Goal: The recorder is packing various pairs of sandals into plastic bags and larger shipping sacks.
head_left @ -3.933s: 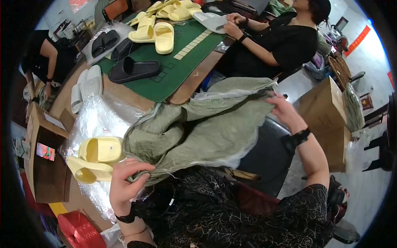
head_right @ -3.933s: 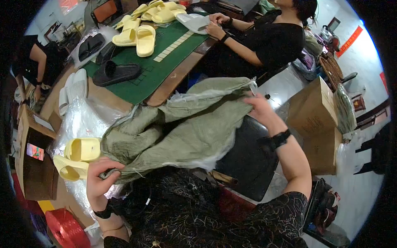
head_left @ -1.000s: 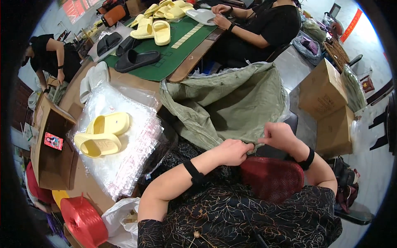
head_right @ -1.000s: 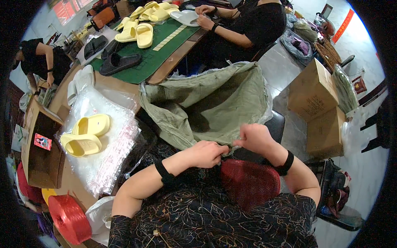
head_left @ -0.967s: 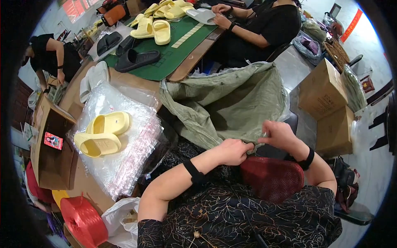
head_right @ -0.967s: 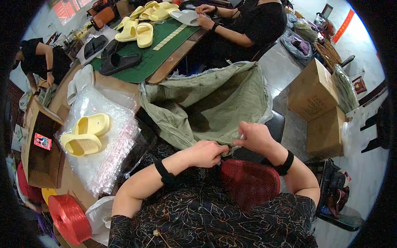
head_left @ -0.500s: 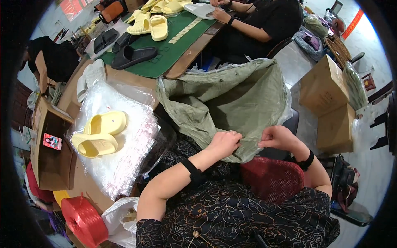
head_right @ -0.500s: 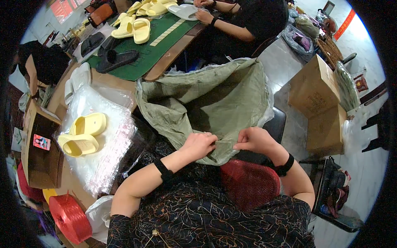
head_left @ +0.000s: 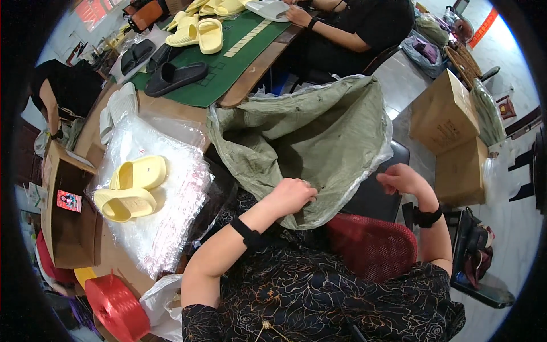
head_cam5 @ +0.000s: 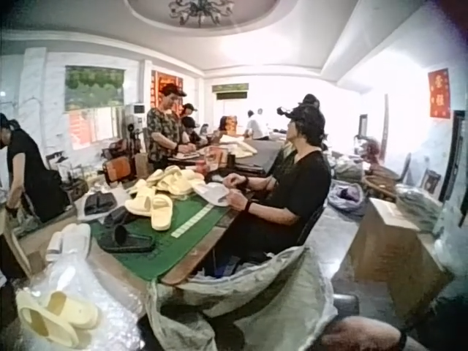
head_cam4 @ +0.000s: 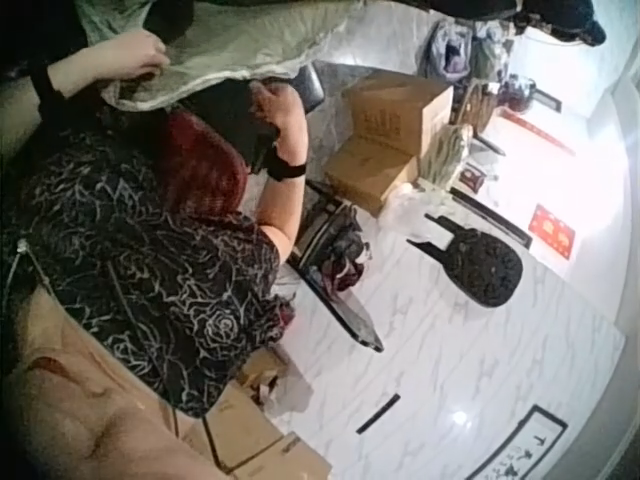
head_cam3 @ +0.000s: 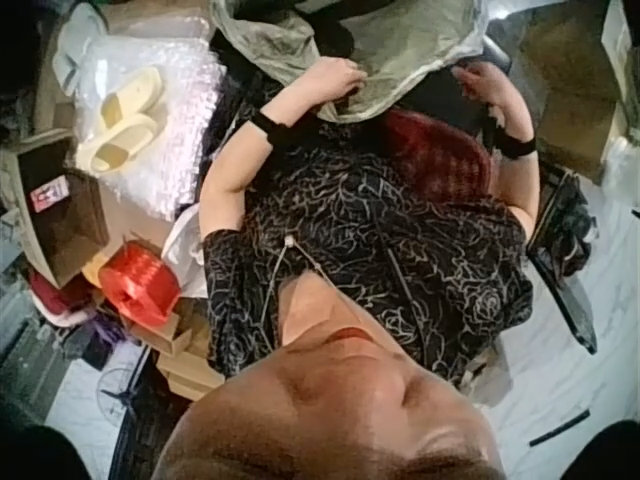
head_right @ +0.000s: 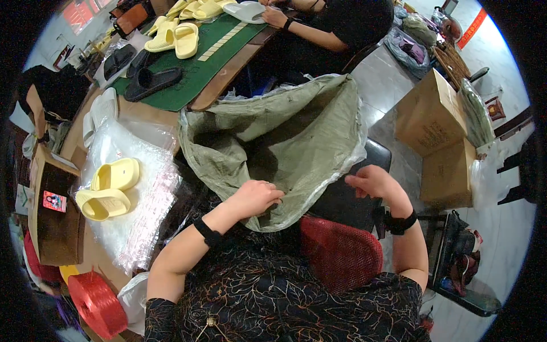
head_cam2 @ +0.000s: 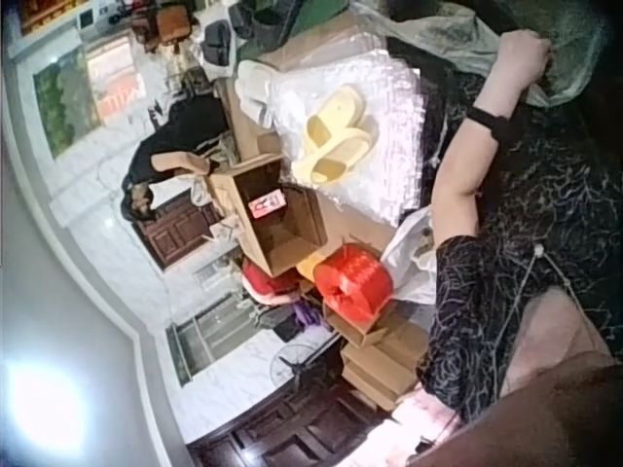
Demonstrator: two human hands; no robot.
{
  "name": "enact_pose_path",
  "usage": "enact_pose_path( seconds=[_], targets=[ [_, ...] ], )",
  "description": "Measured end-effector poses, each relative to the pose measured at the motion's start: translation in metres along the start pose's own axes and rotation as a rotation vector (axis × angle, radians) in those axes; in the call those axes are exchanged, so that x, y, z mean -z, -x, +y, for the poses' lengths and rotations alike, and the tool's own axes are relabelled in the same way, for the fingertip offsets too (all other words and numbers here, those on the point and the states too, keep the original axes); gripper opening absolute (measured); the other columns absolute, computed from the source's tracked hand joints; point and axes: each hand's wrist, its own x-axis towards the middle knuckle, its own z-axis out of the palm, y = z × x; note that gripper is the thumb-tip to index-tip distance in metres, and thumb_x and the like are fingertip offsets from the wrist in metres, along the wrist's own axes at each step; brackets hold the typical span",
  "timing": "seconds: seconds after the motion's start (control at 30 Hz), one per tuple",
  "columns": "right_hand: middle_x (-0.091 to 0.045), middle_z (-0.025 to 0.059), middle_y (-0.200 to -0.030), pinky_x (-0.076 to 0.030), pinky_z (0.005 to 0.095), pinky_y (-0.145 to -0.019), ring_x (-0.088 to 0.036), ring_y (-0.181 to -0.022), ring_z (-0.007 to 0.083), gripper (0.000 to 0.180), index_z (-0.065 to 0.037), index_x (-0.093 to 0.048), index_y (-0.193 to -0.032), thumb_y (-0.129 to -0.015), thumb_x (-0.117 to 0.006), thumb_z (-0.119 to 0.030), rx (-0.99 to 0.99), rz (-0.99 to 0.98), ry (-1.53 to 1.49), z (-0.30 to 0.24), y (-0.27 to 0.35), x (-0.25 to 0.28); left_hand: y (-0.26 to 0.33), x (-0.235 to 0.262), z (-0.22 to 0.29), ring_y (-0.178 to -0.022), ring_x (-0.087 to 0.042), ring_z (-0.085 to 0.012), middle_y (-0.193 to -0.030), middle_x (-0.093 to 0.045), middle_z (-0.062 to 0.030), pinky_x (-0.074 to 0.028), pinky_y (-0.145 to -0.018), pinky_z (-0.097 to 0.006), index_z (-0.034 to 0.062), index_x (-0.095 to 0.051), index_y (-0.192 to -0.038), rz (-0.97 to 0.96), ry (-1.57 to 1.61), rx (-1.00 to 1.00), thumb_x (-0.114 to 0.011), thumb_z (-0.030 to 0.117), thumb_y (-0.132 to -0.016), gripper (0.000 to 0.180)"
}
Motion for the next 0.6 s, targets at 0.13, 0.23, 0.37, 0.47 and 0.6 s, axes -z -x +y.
enact_pose_path(
  seconds=[0.13,0.23,0.37,0.47,0.6],
  targets=[
    [-0.072,0.011,-0.083,-0.052,0.0316,-0.065,-0.069,-0.076,0.0173,0.066,0.001,-0.065,-0.103,-0.091,-0.055,-0.063,-0.204,-0.144,-0.385,0.011,-0.021,-0.038,0.002,-0.002,0.001,-0.08,-0.068,-0.0287,-0.081,-0.067,-0.0094,-0.054,-0.067,-0.042,0.0095,-0.065,-0.083,0.134,-0.017,-0.06,-0.067,0.026,-0.084,0.016],
    [-0.072,0.0082,-0.091,-0.051,0.0274,-0.067,-0.068,-0.079,0.0156,0.058,0.0,-0.063,-0.108,-0.091,-0.061,-0.056,-0.19,-0.165,-0.696,0.0,-0.024,-0.054,0.004,0.006,0.007,-0.082,-0.067,-0.0272,-0.082,-0.066,-0.0082,-0.054,-0.071,-0.04,0.0108,-0.069,-0.101,0.066,-0.097,-0.058,-0.067,0.024,-0.085,0.021],
    [-0.067,0.0029,-0.092,-0.051,0.0256,-0.071,-0.066,-0.084,0.0129,0.03,-0.002,-0.064,-0.106,-0.086,-0.074,-0.022,-0.051,-0.144,-1.015,0.014,-0.029,-0.059,0.009,0.008,0.01,-0.081,-0.067,-0.0266,-0.081,-0.065,-0.0077,-0.054,-0.071,-0.039,0.0101,-0.068,-0.102,0.086,-0.119,-0.076,-0.066,0.023,-0.085,0.021],
    [-0.066,0.0064,-0.088,-0.052,0.029,-0.072,-0.064,-0.078,0.0161,0.018,0.001,-0.064,-0.101,-0.087,-0.067,-0.01,0.109,-0.287,-1.164,0.03,-0.028,-0.053,0.011,0.014,0.016,-0.084,-0.066,-0.0266,-0.084,-0.065,-0.0078,-0.053,-0.073,-0.039,0.01,-0.067,-0.107,0.076,-0.117,-0.089,-0.066,0.023,-0.085,0.026],
    [-0.066,0.0095,-0.083,-0.053,0.03,-0.069,-0.064,-0.073,0.0187,0.015,0.004,-0.064,-0.097,-0.083,-0.064,-0.002,0.087,-0.306,-1.283,0.048,-0.022,-0.057,0.007,0.029,0.042,-0.092,-0.063,-0.0281,-0.098,-0.062,-0.0092,-0.052,-0.076,-0.039,0.0093,-0.062,-0.117,0.218,0.067,-0.079,-0.068,0.029,-0.085,0.038]
  ],
)
